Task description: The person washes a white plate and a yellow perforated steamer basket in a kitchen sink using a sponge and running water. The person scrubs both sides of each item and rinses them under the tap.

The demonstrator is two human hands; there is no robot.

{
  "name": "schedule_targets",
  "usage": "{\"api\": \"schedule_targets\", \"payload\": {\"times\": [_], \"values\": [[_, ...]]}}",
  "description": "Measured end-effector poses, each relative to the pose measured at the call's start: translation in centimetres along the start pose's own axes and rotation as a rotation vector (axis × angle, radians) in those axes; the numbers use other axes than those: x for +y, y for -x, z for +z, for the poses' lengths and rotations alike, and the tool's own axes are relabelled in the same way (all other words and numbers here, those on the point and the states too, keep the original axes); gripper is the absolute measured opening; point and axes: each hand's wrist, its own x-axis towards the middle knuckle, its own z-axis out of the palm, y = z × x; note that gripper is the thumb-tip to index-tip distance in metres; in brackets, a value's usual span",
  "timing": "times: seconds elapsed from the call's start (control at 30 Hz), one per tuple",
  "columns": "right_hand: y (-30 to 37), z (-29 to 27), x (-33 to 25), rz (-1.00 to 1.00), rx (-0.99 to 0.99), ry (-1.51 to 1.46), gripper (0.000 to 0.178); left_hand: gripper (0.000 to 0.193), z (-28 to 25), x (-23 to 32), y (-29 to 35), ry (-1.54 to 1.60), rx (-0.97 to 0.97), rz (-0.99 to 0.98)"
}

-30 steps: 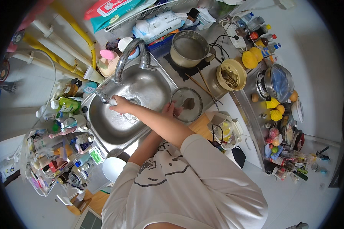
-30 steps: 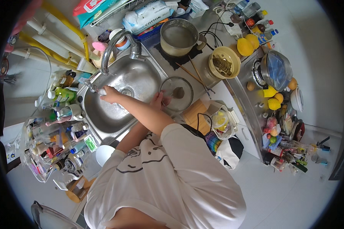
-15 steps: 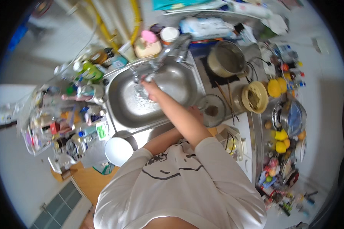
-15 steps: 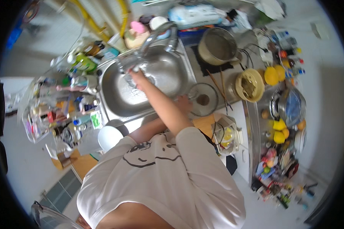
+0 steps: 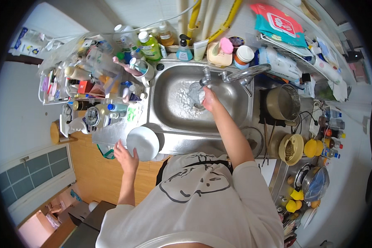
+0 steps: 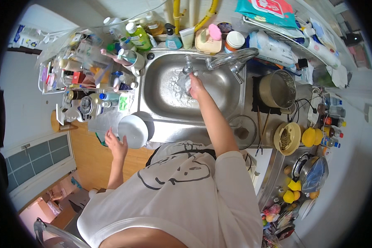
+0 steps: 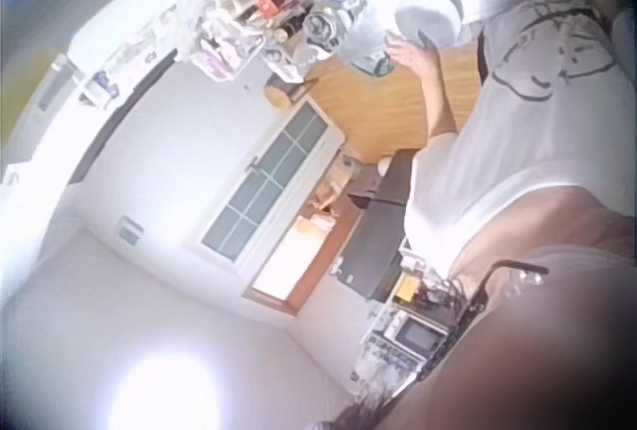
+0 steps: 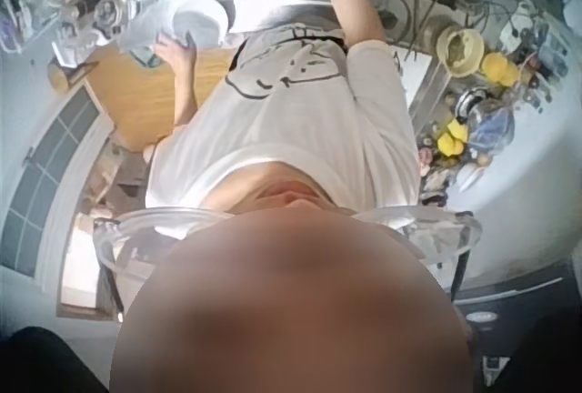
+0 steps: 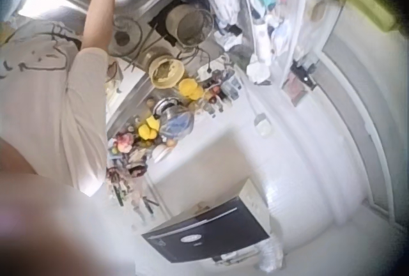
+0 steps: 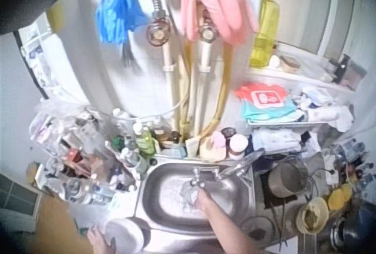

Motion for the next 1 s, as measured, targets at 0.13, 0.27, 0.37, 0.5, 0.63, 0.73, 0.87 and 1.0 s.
{"api": "schedule_targets", "payload": {"times": [0.13,0.27,0.37,0.5,0.63,0.73,0.87,1.0], "values": [[1.5,1.6,0.3,-0.049,0.022,-0.012,0.032,0.054,3.2,-7.4,3.5,0.349,-0.208,-0.296],[1.1,0.6,0.9,-0.054,0.018,-0.152,0.04,0.034,5.3,-7.6,2.6,0.931,-0.616,-0.655],[1.4,-0.9,0.9,-0.016,0.001,-0.152,0.04,0.032,5.2,-7.4,2.2,1.006,-0.635,-0.635],[3.5,0.3,0.1,-0.007,-0.042,-0.178,0.039,0.034,5.7,-3.6,-0.3,1.013,-0.629,-0.525],[4.1,0.2,-1.5,-0.134,-0.012,-0.195,0.039,0.043,7.1,6.1,-5.9,1.106,-0.706,-0.414],[6.0,1.6,-2.8,-0.262,0.111,-0.025,0.04,0.044,12.0,12.3,-9.1,1.207,-0.692,-0.356],[5.8,1.4,-3.4,-0.52,0.264,0.369,0.036,0.033,15.9,18.4,-12.8,1.226,-0.791,-0.255],[4.0,3.3,-2.4,-0.419,0.152,0.725,0.053,0.033,15.5,21.6,-13.7,1.157,-0.869,-0.199]]}}
